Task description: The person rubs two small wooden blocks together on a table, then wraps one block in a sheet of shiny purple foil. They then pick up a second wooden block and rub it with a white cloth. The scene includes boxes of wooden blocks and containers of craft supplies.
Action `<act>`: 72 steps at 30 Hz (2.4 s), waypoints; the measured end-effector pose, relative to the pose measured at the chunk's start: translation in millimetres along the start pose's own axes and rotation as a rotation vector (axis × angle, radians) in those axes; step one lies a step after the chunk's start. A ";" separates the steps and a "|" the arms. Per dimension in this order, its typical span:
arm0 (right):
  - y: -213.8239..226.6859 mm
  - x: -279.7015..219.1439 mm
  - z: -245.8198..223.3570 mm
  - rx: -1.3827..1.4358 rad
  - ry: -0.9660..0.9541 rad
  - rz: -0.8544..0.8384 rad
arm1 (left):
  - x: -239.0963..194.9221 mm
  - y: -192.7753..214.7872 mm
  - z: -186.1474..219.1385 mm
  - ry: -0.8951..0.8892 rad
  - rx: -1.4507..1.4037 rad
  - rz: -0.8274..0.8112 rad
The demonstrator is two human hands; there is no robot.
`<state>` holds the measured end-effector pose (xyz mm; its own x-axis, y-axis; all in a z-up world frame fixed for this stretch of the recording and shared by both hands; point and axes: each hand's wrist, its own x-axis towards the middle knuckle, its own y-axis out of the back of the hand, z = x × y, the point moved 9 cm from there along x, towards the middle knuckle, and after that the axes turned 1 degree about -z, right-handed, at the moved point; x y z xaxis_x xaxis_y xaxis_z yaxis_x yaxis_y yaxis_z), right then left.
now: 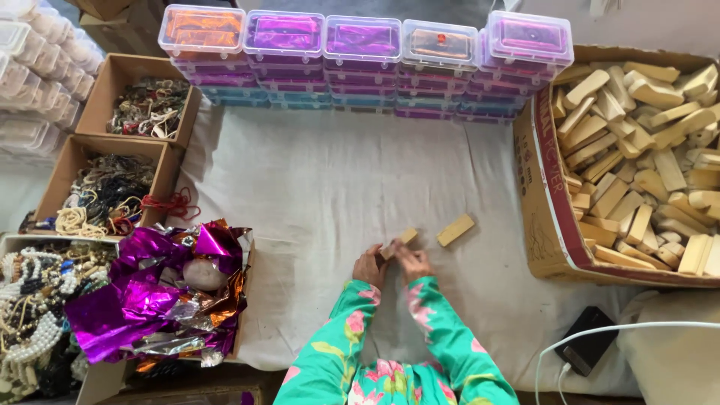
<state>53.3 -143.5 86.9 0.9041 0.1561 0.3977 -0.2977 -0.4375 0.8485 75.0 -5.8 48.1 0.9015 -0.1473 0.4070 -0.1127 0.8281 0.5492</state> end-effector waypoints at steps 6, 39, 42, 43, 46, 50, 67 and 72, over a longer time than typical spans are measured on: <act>10.5 -4.9 70.8 0.085 -0.211 0.176 | 2.1 1.5 11.9 -0.014 0.102 -0.114; 9.1 1.9 22.4 0.162 -0.170 -0.013 | 14.0 -6.1 11.9 -0.062 0.082 0.109; 12.0 14.4 31.1 0.067 -0.036 0.072 | 18.0 -7.0 15.4 -0.022 0.102 0.070; 16.7 16.3 26.6 0.062 -0.036 0.073 | 16.2 -9.9 13.1 -0.024 0.098 0.071; 40.5 16.3 25.6 0.159 -0.152 0.330 | 17.5 -18.2 1.7 0.050 0.140 -0.030; 22.8 13.8 6.4 0.172 -0.073 0.181 | 13.8 -15.8 4.8 0.043 0.104 -0.022; -44.9 -0.9 53.2 0.156 -0.121 0.023 | 13.7 -15.0 5.3 0.049 0.154 -0.017; -60.9 21.3 114.2 -0.047 -0.045 0.090 | 20.5 -3.5 21.1 0.034 0.136 -0.047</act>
<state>125.7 -214.8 3.9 0.8857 0.0781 0.4576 -0.3910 -0.4058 0.8261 85.0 -23.0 69.9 0.9203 -0.1641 0.3552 -0.1237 0.7392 0.6620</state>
